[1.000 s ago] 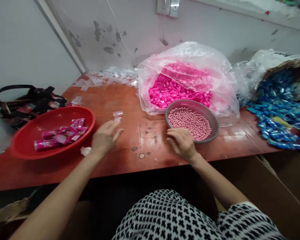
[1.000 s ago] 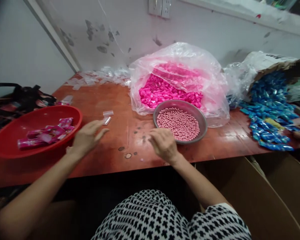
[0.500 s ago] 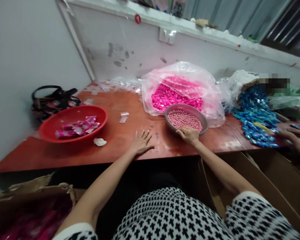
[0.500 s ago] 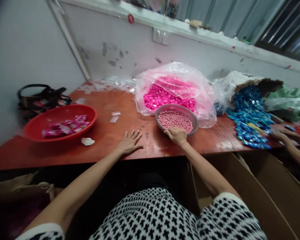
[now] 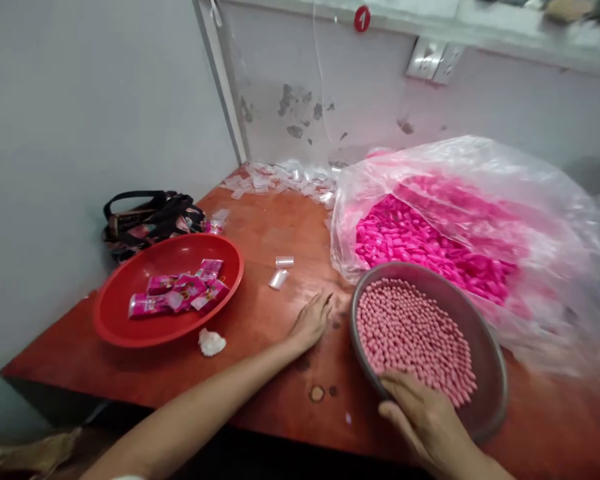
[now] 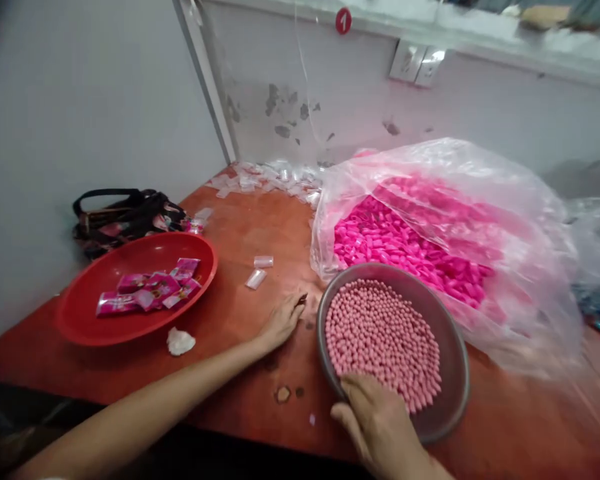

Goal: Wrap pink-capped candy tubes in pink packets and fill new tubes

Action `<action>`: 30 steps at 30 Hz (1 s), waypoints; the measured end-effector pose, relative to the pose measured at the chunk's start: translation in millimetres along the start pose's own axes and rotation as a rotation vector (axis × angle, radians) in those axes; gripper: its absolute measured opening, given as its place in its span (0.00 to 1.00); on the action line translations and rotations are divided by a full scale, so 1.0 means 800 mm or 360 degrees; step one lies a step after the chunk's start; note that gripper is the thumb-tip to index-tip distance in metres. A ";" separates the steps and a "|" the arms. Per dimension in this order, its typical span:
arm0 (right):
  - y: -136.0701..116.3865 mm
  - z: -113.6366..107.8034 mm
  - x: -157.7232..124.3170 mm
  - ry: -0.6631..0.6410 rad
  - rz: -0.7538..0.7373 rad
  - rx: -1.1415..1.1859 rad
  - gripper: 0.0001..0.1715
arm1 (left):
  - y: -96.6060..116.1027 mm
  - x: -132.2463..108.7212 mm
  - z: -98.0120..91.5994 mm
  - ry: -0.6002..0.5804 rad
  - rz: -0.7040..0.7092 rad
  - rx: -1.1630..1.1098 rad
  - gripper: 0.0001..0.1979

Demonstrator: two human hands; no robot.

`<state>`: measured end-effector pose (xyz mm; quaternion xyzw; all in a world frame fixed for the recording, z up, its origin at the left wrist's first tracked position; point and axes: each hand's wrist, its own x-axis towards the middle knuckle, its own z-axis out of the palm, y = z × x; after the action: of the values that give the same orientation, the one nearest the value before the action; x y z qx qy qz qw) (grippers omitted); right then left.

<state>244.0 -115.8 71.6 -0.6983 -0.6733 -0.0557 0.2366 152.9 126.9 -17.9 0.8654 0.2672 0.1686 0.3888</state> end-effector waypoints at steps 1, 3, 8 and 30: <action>0.002 -0.004 0.017 -0.0061 -0.0015 0.0144 0.18 | 0.004 0.027 -0.008 0.0144 -0.0120 -0.0130 0.18; 0.013 -0.014 0.058 -0.0154 -0.0029 0.0398 0.17 | 0.013 0.085 -0.029 0.0394 -0.0261 -0.0355 0.16; 0.054 -0.032 0.172 -0.0255 0.0035 0.0607 0.15 | 0.002 0.218 -0.108 0.0848 -0.0391 -0.0255 0.22; 0.290 0.063 0.683 -0.0562 0.0400 -0.0238 0.21 | -0.255 0.403 -0.284 0.0888 -0.1168 0.0219 0.36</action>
<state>503.5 408.1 184.5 -0.7911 -0.6060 0.0475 0.0677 230.1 563.5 -1.0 0.6590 0.6608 0.2281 0.2776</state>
